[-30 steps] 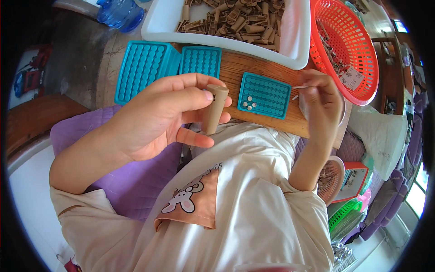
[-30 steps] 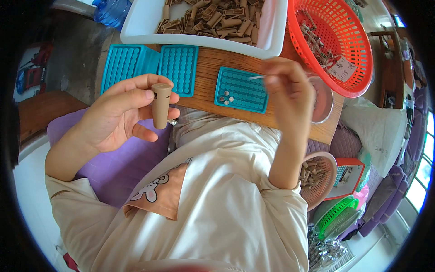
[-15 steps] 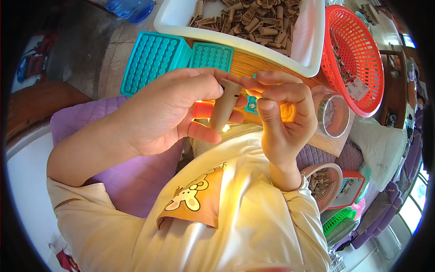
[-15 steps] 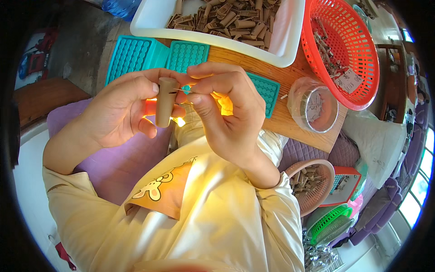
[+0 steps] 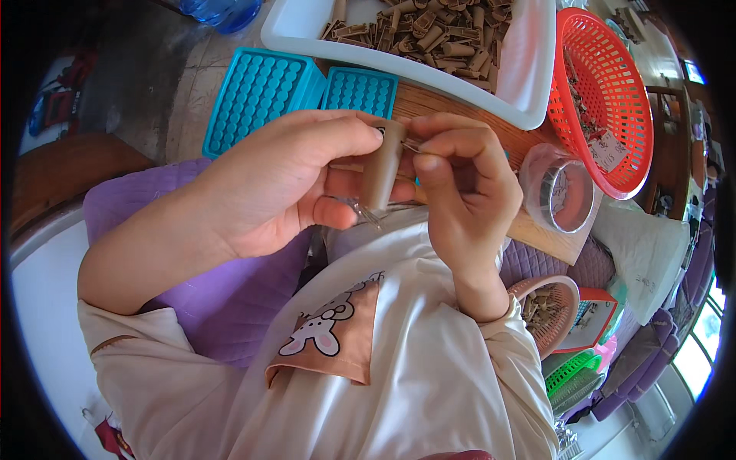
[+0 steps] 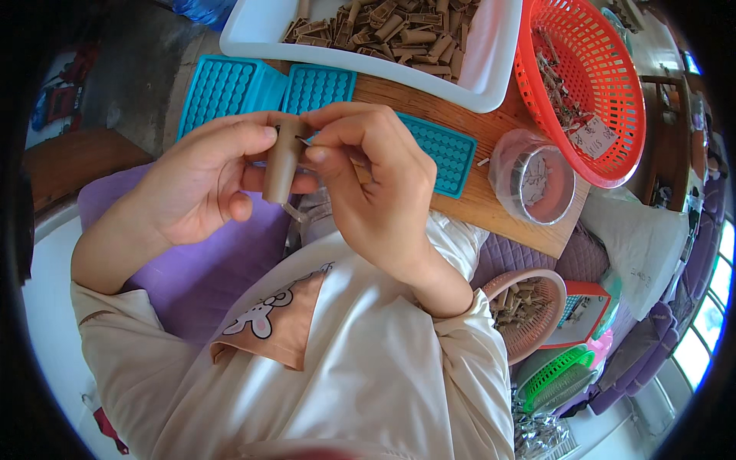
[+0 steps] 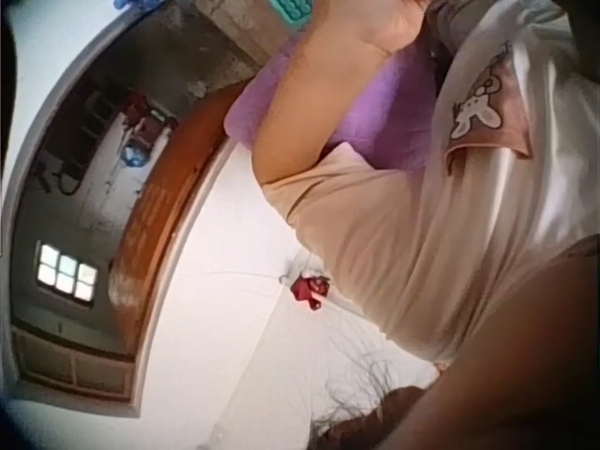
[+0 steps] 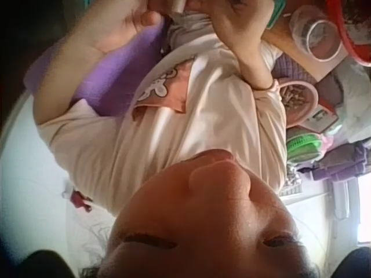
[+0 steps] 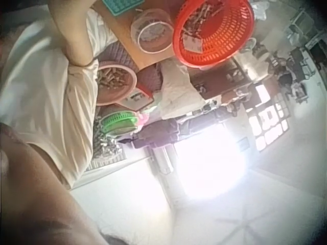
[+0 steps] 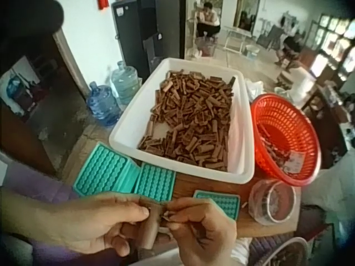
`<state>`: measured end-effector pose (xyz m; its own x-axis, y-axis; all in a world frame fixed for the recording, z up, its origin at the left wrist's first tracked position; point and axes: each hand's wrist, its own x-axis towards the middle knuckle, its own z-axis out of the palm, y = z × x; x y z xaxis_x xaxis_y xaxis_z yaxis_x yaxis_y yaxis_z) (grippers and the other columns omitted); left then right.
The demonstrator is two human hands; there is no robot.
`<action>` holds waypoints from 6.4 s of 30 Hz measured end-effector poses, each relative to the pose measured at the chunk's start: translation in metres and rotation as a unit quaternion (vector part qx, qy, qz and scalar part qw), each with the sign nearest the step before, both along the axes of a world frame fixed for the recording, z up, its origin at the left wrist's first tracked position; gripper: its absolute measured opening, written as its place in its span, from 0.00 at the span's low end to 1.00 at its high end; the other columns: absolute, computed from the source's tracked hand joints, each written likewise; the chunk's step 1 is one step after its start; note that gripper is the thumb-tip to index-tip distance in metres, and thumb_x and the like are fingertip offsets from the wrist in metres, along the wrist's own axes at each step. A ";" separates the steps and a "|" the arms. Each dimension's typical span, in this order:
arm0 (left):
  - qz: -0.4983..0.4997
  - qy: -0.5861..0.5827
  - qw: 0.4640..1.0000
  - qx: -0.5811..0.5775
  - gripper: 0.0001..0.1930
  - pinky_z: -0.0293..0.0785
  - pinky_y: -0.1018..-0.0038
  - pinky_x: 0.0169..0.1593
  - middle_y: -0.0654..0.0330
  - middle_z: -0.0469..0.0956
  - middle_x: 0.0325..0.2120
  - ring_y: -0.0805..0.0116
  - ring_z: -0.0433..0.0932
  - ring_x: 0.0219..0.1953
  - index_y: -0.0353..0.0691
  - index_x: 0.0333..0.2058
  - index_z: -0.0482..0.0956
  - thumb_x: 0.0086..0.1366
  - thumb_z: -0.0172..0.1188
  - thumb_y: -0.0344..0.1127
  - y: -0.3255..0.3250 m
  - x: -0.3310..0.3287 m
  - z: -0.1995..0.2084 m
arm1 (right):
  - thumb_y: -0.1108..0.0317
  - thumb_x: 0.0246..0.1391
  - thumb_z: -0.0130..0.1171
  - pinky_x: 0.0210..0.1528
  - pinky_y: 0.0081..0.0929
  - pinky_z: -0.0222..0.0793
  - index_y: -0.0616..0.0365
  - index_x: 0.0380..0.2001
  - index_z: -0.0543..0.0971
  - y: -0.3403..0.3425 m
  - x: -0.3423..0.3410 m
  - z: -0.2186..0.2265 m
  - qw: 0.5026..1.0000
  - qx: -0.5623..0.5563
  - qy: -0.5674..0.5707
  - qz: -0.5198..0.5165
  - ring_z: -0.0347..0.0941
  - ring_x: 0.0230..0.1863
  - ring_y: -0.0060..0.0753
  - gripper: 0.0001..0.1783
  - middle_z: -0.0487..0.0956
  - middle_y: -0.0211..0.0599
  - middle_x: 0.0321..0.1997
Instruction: The person assembles small plastic pieces by hand, inserting fasteners into holes in larger plastic housings.
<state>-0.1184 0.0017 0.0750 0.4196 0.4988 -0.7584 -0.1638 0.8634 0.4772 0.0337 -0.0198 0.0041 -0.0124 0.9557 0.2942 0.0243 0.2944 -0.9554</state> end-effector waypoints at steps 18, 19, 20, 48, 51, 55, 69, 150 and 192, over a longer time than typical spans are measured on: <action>0.053 0.012 0.998 -0.025 0.13 0.57 0.94 0.13 0.61 0.72 0.34 0.72 0.74 0.36 0.36 0.40 0.66 0.59 0.43 0.36 -0.008 -0.001 -0.010 | 0.80 0.43 0.51 0.31 0.21 0.66 0.64 0.24 0.68 -0.003 -0.010 -0.013 1.000 -0.012 0.000 0.012 0.71 0.28 0.30 0.04 0.74 0.41 0.30; 0.045 -0.010 0.999 -0.011 0.13 0.57 0.94 0.14 0.61 0.72 0.34 0.72 0.74 0.36 0.36 0.39 0.66 0.59 0.43 0.36 -0.008 -0.002 -0.013 | 0.80 0.43 0.51 0.31 0.20 0.66 0.64 0.24 0.68 -0.003 -0.012 -0.013 0.999 -0.033 0.026 0.009 0.71 0.27 0.30 0.04 0.74 0.42 0.31; 0.038 -0.032 0.999 0.002 0.13 0.57 0.93 0.14 0.61 0.72 0.34 0.73 0.73 0.37 0.36 0.39 0.66 0.59 0.42 0.36 -0.007 -0.002 -0.015 | 0.80 0.43 0.51 0.31 0.20 0.66 0.64 0.24 0.68 -0.001 -0.011 -0.014 0.999 -0.035 0.027 0.010 0.71 0.27 0.30 0.04 0.74 0.42 0.31; 0.036 0.005 0.999 0.000 0.11 0.56 0.91 0.14 0.61 0.72 0.31 0.74 0.74 0.32 0.36 0.38 0.67 0.60 0.42 0.34 -0.009 -0.007 -0.021 | 0.79 0.48 0.47 0.32 0.16 0.67 0.65 0.24 0.67 0.001 -0.018 -0.016 0.987 -0.130 0.071 0.065 0.69 0.29 0.19 0.01 0.73 0.39 0.32; 0.029 0.013 0.999 0.002 0.12 0.59 0.91 0.14 0.62 0.72 0.31 0.74 0.74 0.32 0.35 0.39 0.67 0.59 0.41 0.34 -0.007 -0.006 -0.020 | 0.79 0.48 0.47 0.33 0.17 0.68 0.65 0.25 0.67 0.003 -0.014 -0.015 0.986 -0.132 0.067 0.077 0.69 0.31 0.21 0.01 0.72 0.39 0.32; -0.010 0.024 1.000 0.016 0.13 0.61 0.90 0.15 0.62 0.72 0.32 0.74 0.74 0.33 0.35 0.41 0.65 0.60 0.41 0.35 -0.006 -0.003 -0.012 | 0.81 0.47 0.48 0.34 0.17 0.68 0.65 0.26 0.67 0.012 0.005 -0.005 0.976 -0.111 0.096 0.161 0.69 0.32 0.22 0.02 0.71 0.38 0.33; 0.062 0.013 0.998 -0.017 0.12 0.61 0.92 0.15 0.60 0.72 0.33 0.71 0.74 0.34 0.36 0.40 0.67 0.60 0.43 0.34 -0.002 -0.007 -0.020 | 0.83 0.42 0.49 0.28 0.20 0.66 0.63 0.23 0.67 0.008 -0.018 -0.024 0.998 -0.038 0.005 0.051 0.69 0.27 0.30 0.05 0.74 0.40 0.30; -0.418 0.008 0.891 0.178 0.09 0.65 0.85 0.30 0.64 0.73 0.20 0.81 0.70 0.23 0.36 0.25 0.73 0.58 0.49 0.36 -0.001 0.002 0.021 | 0.73 0.43 0.44 0.35 0.37 0.68 0.60 0.37 0.71 0.173 0.025 -0.027 0.717 -0.133 -0.664 0.168 0.70 0.37 0.46 0.14 0.73 0.48 0.34; -0.252 -0.178 0.951 0.034 0.37 0.63 0.76 0.47 0.48 0.46 0.55 0.67 0.61 0.50 0.45 0.54 0.42 0.52 0.57 0.30 -0.007 -0.005 0.005 | 0.65 0.45 0.46 0.42 0.33 0.65 0.55 0.39 0.71 0.217 0.048 -0.059 0.675 -0.184 -0.689 0.190 0.68 0.41 0.44 0.16 0.73 0.43 0.38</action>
<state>-0.1238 -0.0053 0.0800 0.8422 0.2086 -0.4971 0.1015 0.8442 0.5264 0.0821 0.1970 -0.0552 -0.2973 0.8117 -0.5027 0.9536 0.2787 -0.1139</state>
